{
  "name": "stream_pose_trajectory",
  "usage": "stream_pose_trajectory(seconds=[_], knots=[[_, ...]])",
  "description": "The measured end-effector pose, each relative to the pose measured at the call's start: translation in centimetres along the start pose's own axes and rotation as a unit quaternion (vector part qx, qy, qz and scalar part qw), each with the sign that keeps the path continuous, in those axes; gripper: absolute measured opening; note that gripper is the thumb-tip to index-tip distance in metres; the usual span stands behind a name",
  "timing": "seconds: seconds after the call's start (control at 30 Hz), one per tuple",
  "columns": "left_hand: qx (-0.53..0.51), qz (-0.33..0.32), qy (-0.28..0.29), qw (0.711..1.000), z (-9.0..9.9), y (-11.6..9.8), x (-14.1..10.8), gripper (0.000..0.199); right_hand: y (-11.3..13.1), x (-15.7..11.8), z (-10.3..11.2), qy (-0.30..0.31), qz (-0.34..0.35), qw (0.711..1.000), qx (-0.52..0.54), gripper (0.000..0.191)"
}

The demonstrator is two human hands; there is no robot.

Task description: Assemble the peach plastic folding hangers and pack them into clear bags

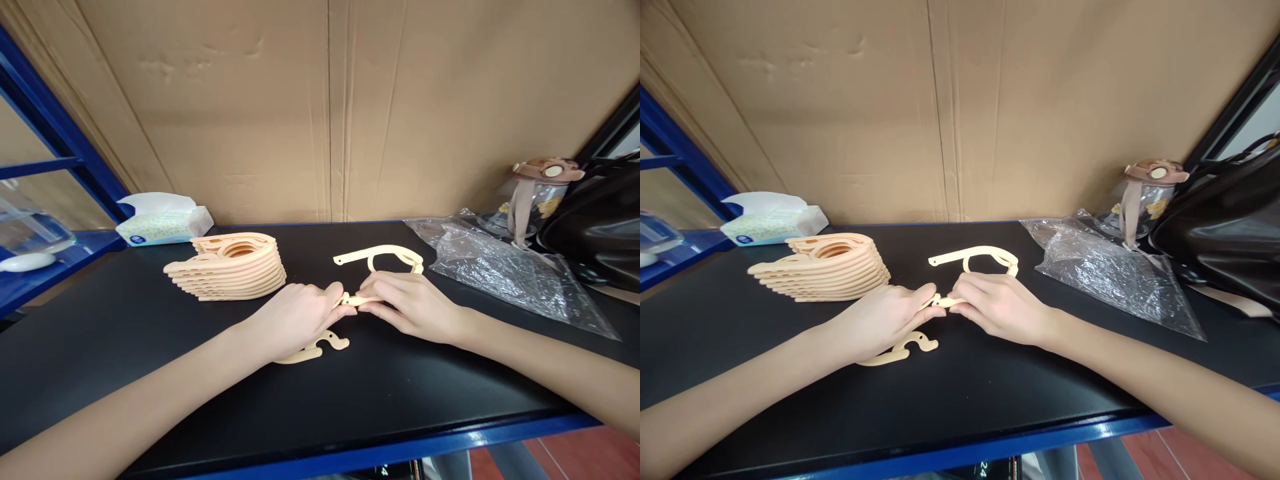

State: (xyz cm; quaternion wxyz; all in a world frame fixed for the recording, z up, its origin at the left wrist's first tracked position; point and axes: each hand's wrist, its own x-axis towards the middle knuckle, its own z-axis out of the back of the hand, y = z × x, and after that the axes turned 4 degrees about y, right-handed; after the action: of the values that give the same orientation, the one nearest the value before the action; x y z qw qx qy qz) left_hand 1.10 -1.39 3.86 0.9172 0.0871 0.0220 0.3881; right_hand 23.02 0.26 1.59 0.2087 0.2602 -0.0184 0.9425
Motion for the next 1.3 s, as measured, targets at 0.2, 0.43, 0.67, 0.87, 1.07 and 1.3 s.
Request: stream_pose_trajectory(seconds=[0.2, 0.43, 0.67, 0.87, 1.07, 1.3], knots=[[-0.007, 0.003, 0.015, 1.000, -0.03, -0.16, 0.06, 0.031, 0.14, 0.07, 0.07, 0.006, -0.002, 1.000, -0.013, 0.015], [-0.013, 0.008, 0.020, 1.000, 0.41, -0.33, 0.05, 0.032, 0.15, 0.12, 0.20, 0.010, 0.007, 0.999, -0.030, 0.017], [-0.072, 0.011, -0.008, 0.997, 0.53, -0.05, -0.11, 0.037, 0.34, 0.32, 0.31, 0.008, 0.006, 0.999, -0.039, 0.018], [-0.110, 0.000, -0.025, 0.994, 0.38, -0.15, -0.31, 0.024, 0.10, 0.42, 0.54, 0.024, -0.006, 0.999, -0.040, 0.017], [-0.077, 0.009, -0.046, 0.996, 0.20, -0.27, -0.15, 0.017, -0.21, 0.26, 0.42, 0.031, -0.016, 0.999, -0.032, 0.017], [-0.067, 0.014, -0.052, 0.996, 0.31, -0.36, -0.21, 0.024, 0.08, 0.37, 0.53, 0.034, -0.010, 0.999, -0.031, 0.018]])
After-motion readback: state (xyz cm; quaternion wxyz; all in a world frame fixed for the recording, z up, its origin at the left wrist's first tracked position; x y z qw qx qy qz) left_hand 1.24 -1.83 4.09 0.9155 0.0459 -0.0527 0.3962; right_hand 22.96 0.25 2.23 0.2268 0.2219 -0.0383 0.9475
